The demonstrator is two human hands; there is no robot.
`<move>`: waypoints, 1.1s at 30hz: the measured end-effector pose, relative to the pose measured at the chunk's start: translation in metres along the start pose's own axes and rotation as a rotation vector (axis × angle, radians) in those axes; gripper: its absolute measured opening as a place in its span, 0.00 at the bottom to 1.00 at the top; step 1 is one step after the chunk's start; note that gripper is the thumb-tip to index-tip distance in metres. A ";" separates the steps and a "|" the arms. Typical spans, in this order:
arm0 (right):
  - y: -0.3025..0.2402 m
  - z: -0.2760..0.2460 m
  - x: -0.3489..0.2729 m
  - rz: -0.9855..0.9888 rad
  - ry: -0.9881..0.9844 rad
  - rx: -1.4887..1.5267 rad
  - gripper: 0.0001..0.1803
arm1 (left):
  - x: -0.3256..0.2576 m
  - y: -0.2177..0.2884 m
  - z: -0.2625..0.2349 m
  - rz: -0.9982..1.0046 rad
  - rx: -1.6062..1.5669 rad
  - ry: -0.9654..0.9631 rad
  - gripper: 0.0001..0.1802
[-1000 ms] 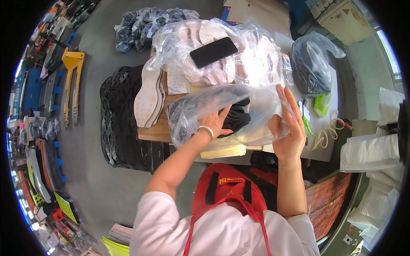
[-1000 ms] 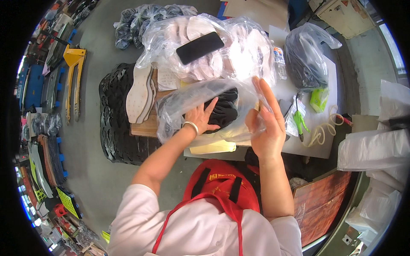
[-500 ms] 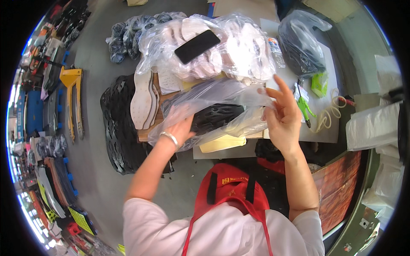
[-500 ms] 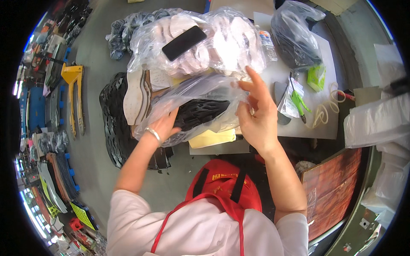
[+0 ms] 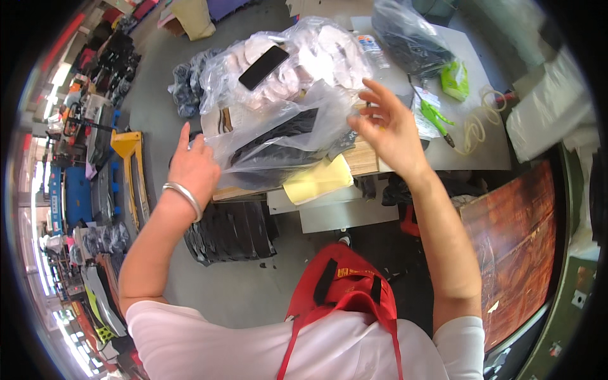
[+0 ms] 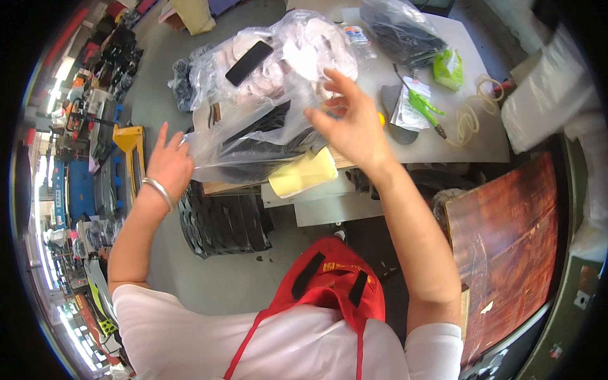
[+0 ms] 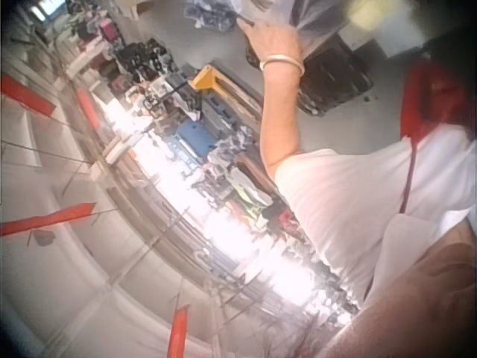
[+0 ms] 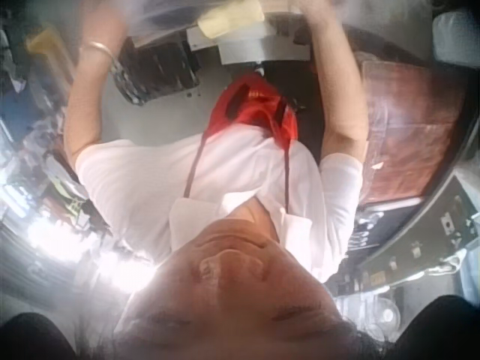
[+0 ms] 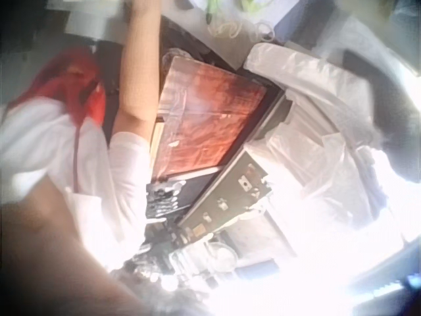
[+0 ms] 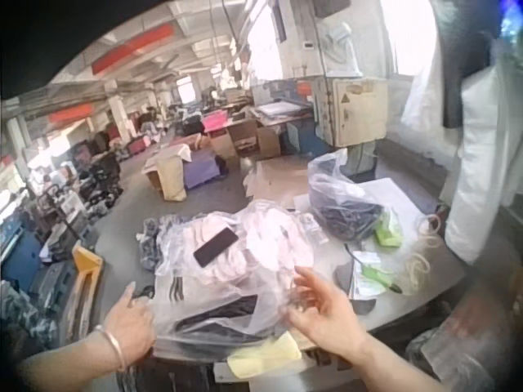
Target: The person places black rubber sheets on a die-cutting machine, presses down with a white plastic tool, and removes the cut pieces. They repeat this cycle, stacking the finished parts and placing them into a plastic bag on the table.
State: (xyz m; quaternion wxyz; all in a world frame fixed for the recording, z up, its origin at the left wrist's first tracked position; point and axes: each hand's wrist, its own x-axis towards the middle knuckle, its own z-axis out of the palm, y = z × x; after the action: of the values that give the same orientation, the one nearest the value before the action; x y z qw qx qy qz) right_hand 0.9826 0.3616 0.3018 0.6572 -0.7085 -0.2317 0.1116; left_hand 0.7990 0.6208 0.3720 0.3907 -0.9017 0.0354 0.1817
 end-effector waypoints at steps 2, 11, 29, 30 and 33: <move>-0.001 -0.025 -0.045 -0.060 0.043 -0.104 0.36 | 0.004 0.025 0.011 -0.068 -0.113 -0.023 0.10; -0.027 -0.165 -0.358 0.302 0.213 0.182 0.20 | 0.000 0.097 0.084 -0.389 -0.445 -0.087 0.10; -0.030 -0.219 -0.736 0.218 1.471 0.191 0.15 | -0.013 0.446 -0.297 0.829 -1.051 1.318 0.17; -0.031 -0.221 -0.743 0.205 1.507 0.152 0.15 | -0.025 0.476 -0.327 0.955 -1.134 1.210 0.16; -0.043 -0.215 -0.781 0.371 1.705 -0.024 0.16 | -0.067 0.561 -0.387 1.323 -1.275 0.839 0.18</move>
State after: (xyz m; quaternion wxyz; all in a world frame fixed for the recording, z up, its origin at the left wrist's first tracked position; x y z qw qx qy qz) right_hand 0.3969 -0.1970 0.2539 0.5702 -0.5835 0.4571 -0.3541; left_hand 0.7376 -0.0503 0.2512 -0.3874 -0.7329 0.5590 0.0153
